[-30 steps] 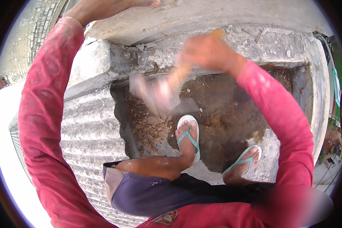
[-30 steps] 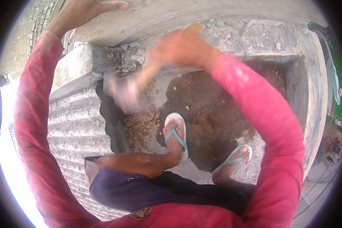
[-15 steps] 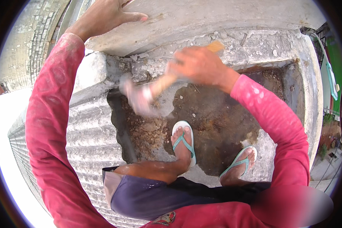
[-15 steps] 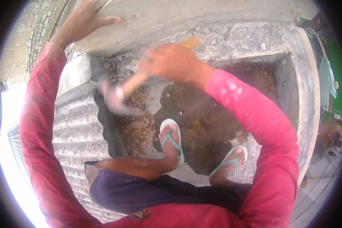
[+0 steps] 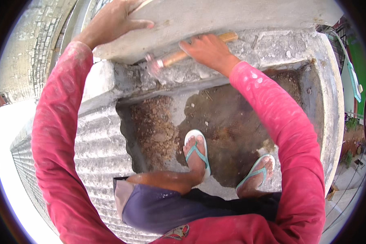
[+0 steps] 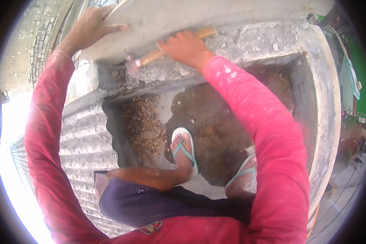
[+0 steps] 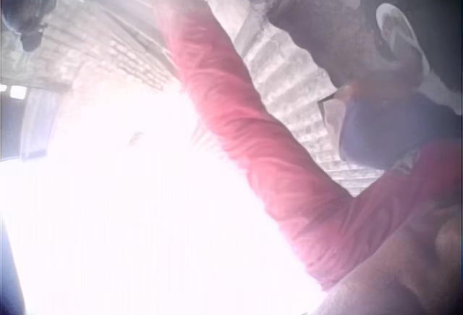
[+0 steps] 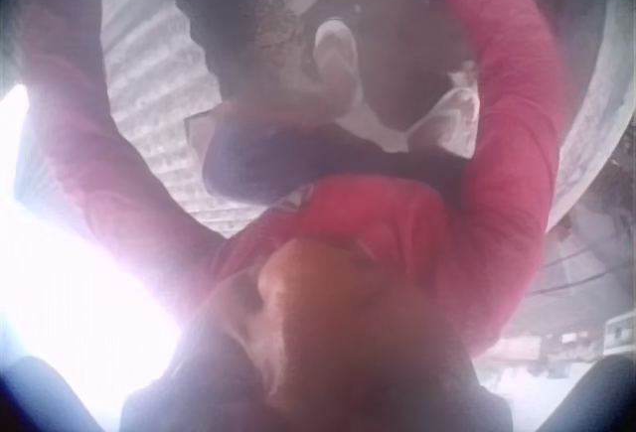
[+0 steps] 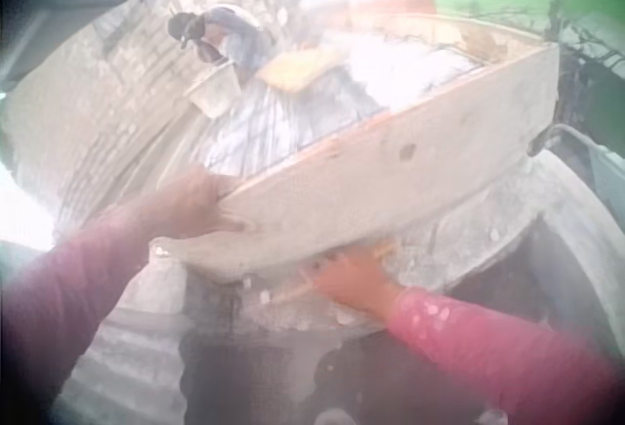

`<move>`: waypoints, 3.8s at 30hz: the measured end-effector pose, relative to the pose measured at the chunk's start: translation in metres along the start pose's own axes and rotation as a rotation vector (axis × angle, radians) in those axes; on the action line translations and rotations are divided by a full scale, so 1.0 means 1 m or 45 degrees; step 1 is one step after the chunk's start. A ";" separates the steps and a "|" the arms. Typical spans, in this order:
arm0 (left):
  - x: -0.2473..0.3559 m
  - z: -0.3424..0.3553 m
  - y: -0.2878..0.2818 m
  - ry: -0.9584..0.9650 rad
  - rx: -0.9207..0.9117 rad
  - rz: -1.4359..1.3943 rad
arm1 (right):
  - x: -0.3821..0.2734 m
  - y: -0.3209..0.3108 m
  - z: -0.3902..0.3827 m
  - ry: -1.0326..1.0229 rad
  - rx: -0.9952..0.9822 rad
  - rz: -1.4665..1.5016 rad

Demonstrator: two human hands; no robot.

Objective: The person is working on a construction site, specifically on a roof. They are using a hammer to secure wooden planks and metal sheets to the roof structure. Another worker is visible in the background, also engaged in construction activities.

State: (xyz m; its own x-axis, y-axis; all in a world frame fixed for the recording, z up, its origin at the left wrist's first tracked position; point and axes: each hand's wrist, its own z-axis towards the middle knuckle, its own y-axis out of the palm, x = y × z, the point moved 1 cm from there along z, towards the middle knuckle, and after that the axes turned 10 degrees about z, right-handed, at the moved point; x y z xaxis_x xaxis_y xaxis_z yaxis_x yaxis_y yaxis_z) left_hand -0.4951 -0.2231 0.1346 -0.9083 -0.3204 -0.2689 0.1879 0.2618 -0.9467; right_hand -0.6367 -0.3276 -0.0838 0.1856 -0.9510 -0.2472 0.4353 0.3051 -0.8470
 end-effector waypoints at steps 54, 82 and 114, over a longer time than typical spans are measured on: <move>0.259 0.093 0.125 -0.132 0.224 -0.575 | 0.024 -0.157 -0.354 0.964 -0.087 1.381; 0.208 0.109 -0.053 -0.286 0.621 -0.480 | 0.088 -0.221 -0.398 1.986 0.969 1.012; 0.189 0.131 -0.039 -0.292 1.043 -0.473 | 0.102 -0.267 -0.230 1.727 1.562 1.608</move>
State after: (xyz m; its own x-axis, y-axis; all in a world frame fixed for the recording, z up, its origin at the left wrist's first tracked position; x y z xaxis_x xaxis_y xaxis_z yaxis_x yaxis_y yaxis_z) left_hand -0.6254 -0.4130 0.0976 -0.8833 -0.4502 0.1312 0.1843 -0.5905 -0.7857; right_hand -0.9368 -0.5172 0.0092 0.4273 0.4156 -0.8029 0.8903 -0.0386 0.4538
